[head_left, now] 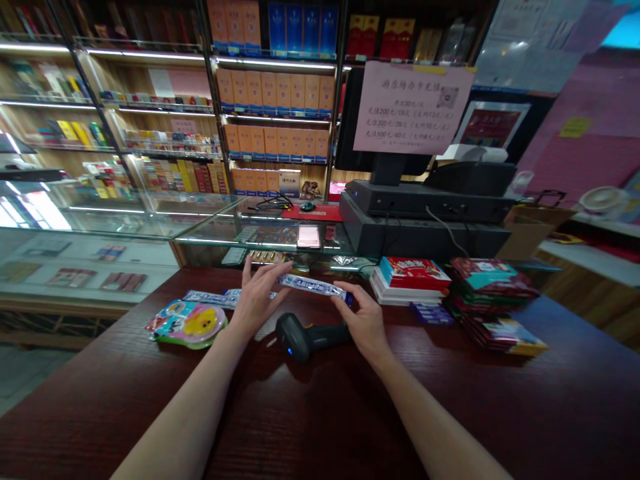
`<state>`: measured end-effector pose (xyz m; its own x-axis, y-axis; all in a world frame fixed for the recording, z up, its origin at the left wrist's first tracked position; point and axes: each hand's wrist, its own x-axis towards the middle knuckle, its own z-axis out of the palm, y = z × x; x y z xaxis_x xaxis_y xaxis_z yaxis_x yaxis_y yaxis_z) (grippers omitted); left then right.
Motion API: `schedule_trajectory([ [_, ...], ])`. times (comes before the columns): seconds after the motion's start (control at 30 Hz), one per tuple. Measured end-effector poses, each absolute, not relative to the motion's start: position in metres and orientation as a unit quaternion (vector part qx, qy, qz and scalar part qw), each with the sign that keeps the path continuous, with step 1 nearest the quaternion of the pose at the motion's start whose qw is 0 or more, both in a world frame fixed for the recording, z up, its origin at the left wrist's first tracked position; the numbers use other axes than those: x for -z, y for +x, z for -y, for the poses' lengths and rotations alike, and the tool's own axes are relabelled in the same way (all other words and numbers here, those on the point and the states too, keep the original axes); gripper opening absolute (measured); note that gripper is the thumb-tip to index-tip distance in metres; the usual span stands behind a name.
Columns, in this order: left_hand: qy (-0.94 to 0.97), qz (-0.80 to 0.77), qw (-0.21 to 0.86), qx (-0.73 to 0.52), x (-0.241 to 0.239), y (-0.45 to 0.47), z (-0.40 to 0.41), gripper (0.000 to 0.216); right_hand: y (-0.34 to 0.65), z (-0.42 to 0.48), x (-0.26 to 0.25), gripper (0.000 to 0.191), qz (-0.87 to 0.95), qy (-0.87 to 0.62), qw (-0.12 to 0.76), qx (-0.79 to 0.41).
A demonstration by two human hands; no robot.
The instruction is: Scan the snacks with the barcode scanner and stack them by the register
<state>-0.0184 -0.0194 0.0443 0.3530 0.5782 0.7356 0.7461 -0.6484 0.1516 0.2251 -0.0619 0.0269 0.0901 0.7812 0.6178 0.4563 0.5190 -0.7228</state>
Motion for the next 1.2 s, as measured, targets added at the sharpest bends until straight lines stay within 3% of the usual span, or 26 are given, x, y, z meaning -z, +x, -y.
schedule_trajectory([
  [0.23,-0.805,0.405,0.077,0.427,-0.043,-0.021,0.019,0.033,0.235,0.060,-0.028,0.035,0.602,-0.516,0.565,-0.230],
  [0.53,-0.779,0.425,0.001,0.460,-0.036,-0.011,0.018,0.038,0.240,0.051,-0.022,0.045,0.549,-0.487,0.592,-0.334],
  [0.7,-0.783,0.427,-0.010,0.452,-0.033,-0.010,0.016,0.041,0.242,0.048,-0.018,0.044,0.541,-0.481,0.597,-0.346],
  [0.93,-0.796,0.431,-0.019,0.423,-0.027,-0.011,0.013,0.029,0.243,0.044,-0.014,0.043,0.525,-0.471,0.608,-0.364],
  [1.2,-0.807,0.443,-0.019,0.390,-0.029,-0.012,0.010,0.039,0.243,0.043,-0.013,0.045,0.491,-0.472,0.613,-0.401],
])
